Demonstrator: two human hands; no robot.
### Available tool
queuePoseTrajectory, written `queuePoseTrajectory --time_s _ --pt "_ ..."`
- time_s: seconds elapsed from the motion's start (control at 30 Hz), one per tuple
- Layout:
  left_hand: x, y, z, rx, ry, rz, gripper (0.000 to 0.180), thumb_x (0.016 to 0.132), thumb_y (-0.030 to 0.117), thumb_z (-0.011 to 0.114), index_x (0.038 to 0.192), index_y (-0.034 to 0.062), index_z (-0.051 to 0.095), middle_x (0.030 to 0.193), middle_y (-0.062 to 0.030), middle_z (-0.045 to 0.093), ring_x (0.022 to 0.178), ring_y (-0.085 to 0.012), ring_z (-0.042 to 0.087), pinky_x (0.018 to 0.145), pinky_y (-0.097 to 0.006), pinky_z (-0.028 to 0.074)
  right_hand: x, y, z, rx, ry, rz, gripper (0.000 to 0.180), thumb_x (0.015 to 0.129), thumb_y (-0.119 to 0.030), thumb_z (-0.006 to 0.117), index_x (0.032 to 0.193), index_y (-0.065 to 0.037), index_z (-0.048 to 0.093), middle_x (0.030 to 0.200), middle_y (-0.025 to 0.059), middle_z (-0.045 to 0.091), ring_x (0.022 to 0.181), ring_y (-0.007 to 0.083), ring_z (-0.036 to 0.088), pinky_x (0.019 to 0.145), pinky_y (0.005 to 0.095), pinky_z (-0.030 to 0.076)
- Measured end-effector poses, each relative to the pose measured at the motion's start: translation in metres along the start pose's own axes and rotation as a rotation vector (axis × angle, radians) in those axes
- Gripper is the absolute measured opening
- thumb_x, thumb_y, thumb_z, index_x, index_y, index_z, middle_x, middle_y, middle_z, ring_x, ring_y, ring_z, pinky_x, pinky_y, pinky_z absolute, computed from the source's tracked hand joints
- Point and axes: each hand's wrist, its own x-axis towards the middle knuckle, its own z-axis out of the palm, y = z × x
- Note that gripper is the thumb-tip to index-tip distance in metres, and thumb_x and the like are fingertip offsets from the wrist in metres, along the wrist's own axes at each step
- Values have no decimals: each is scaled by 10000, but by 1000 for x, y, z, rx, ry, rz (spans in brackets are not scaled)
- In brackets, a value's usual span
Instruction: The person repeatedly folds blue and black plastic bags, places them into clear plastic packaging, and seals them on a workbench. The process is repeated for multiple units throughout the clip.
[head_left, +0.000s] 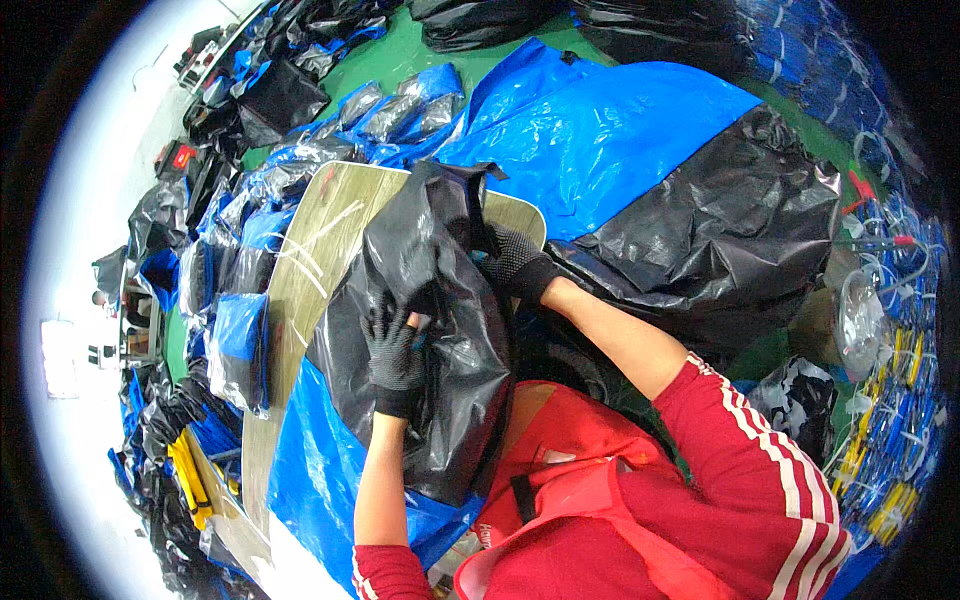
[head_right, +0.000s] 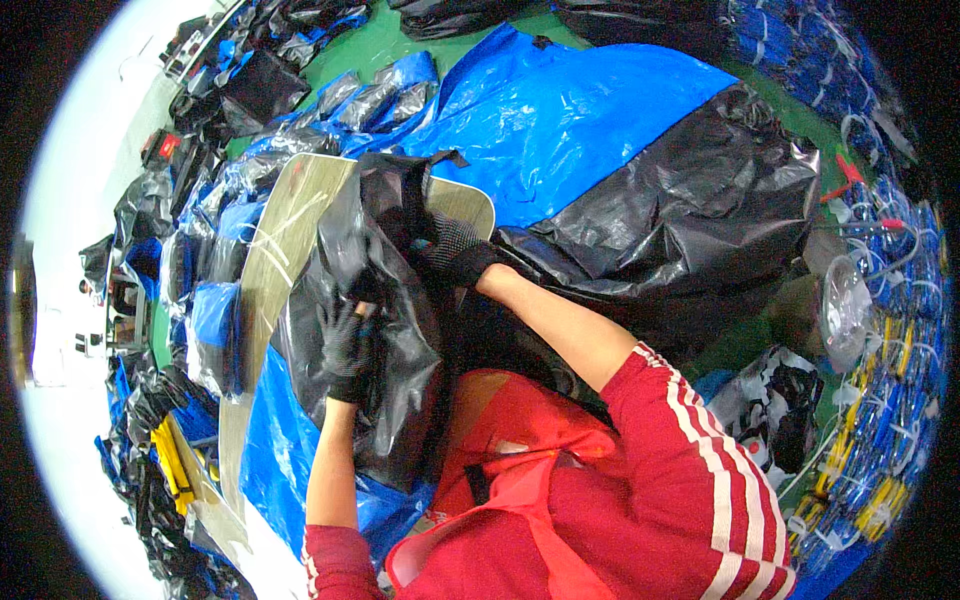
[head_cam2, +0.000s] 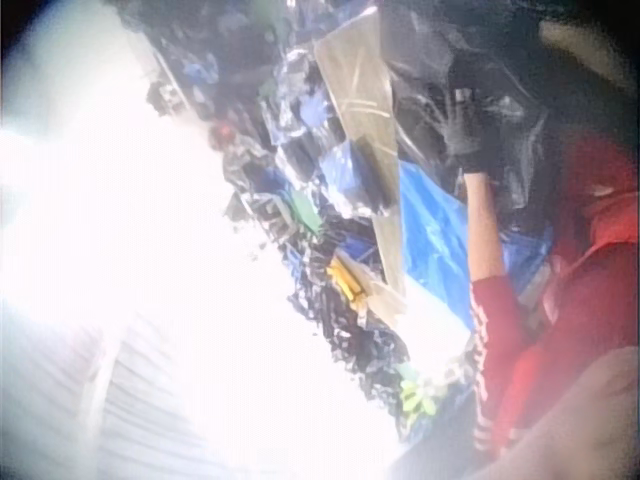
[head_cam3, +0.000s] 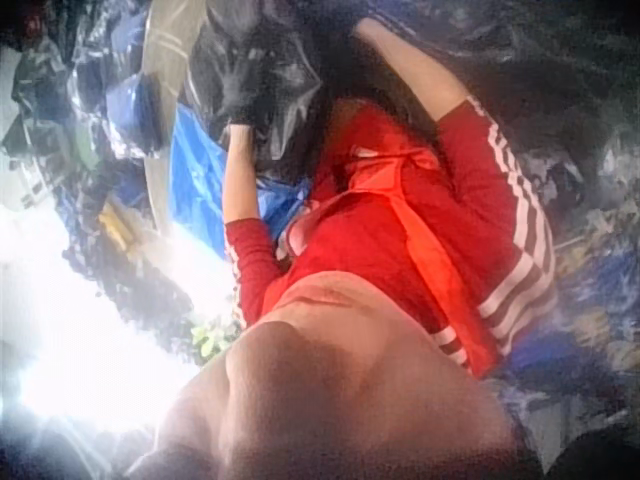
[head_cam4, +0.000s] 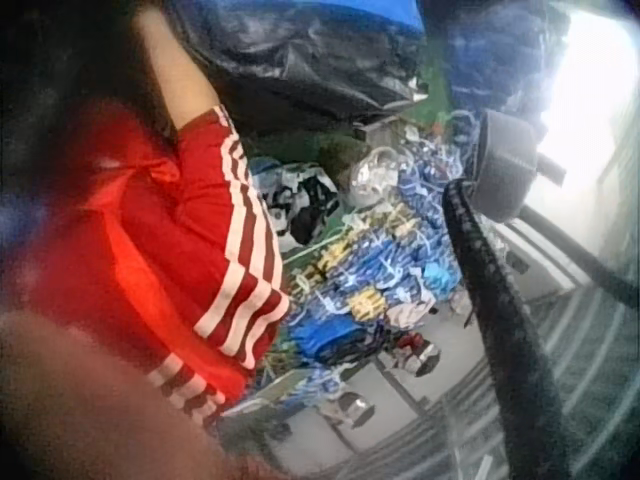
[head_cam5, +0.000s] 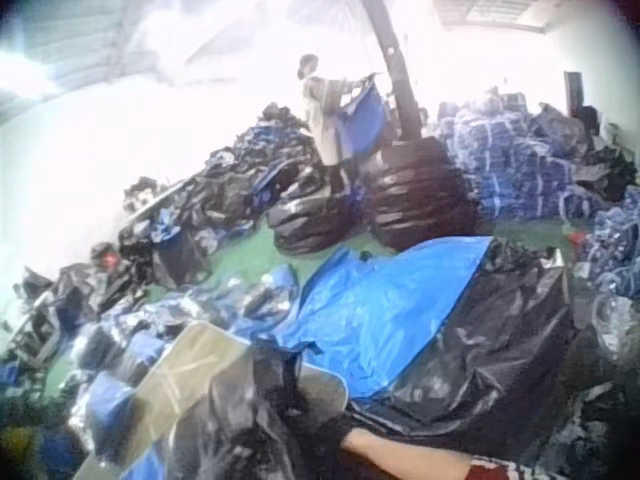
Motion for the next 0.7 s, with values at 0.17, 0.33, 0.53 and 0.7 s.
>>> queuePoseTrajectory --time_s 0.17,0.33,0.53,0.7 --pt "-13 11 17 -221 -94 -276 334 903 246 517 1135 18 595 1236 -206 557 1322 -418 332 1131 -602 116 3 -7 -34 -134 -126 82 455 813 -171 661 1232 -28 554 1057 189 663 982 315 641 870 385 487" --pt "-12 17 16 182 -249 -239 467 924 307 508 1289 17 501 1435 -205 387 1361 -402 277 1155 -550 64 4 -129 -41 -416 159 -650 467 801 -155 619 1236 -12 529 1140 202 594 1026 371 576 921 458 448" --pt "-31 24 -14 187 -389 -335 857 809 647 502 1453 109 326 1513 -161 288 1424 -352 179 1107 -579 49 64 -155 -8 -920 -943 -268 609 885 -545 462 1379 -189 461 1445 123 404 1353 253 341 1137 413 204" --pt "-56 14 -46 265 -457 -552 888 801 695 477 1469 138 298 1559 -138 189 1439 -387 116 1040 -715 55 71 34 9 -950 -287 -648 613 873 -628 430 1366 -269 491 1511 52 308 1409 269 217 1132 549 97"
